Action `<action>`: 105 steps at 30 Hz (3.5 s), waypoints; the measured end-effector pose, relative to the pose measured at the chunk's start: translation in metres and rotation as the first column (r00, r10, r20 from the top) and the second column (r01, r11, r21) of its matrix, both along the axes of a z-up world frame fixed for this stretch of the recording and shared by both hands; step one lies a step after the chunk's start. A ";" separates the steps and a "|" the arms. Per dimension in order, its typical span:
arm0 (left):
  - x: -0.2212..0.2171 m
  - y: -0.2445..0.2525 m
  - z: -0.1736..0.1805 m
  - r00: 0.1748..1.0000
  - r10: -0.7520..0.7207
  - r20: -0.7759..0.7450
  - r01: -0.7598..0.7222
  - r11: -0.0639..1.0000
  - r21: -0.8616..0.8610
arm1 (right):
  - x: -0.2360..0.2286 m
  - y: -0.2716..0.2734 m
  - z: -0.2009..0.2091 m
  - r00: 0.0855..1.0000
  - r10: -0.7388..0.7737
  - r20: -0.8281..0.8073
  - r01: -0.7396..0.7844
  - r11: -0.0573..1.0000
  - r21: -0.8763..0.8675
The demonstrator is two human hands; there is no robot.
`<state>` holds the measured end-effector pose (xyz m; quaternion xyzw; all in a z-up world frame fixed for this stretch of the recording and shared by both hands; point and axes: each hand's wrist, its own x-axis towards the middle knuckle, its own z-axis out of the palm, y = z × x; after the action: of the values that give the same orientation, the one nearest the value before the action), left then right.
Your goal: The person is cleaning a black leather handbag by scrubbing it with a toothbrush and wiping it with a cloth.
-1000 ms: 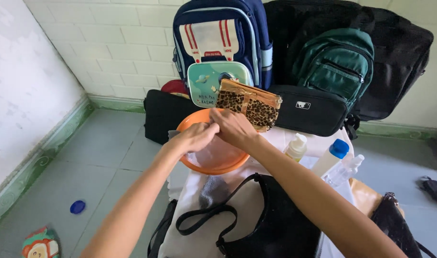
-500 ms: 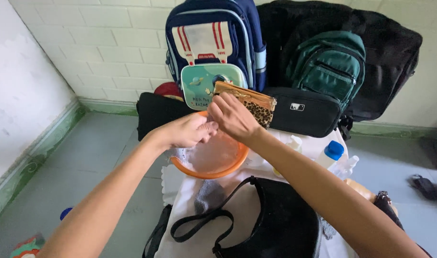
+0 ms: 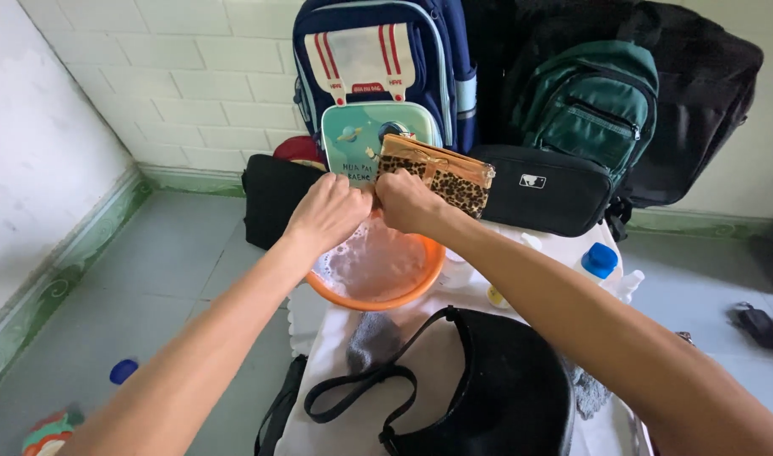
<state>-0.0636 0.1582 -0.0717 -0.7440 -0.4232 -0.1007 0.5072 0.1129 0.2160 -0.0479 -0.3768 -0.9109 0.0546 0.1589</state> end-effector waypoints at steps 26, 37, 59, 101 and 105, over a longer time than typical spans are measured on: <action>0.047 -0.156 0.057 0.605 0.599 0.524 0.058 0.623 -0.780 | 0.034 -0.126 0.041 0.672 0.191 -0.716 0.060 0.949 0.309; 0.078 -0.197 0.070 0.434 0.601 0.671 0.162 0.681 -0.715 | 0.039 -0.144 0.015 0.832 -0.117 -0.543 0.182 0.981 0.068; 0.076 -0.221 0.062 0.534 0.608 0.587 0.121 0.632 -0.765 | 0.062 -0.201 0.018 0.870 -0.295 -0.394 0.192 0.941 -0.280; 0.048 -0.356 -0.058 -0.559 0.492 0.667 0.653 0.757 -0.010 | 0.027 -0.306 -0.016 0.939 -0.016 -0.342 -0.251 0.650 -0.717; 0.049 -0.353 -0.068 -0.518 0.431 0.739 0.653 0.758 0.016 | 0.017 -0.303 -0.008 0.928 -0.187 -0.322 -0.183 0.525 -0.831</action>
<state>-0.0146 -0.1947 -0.1395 -0.4155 -0.5169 -0.6179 -0.4223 0.1301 -0.0871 -0.0558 -0.3892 -0.7192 0.5618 0.1248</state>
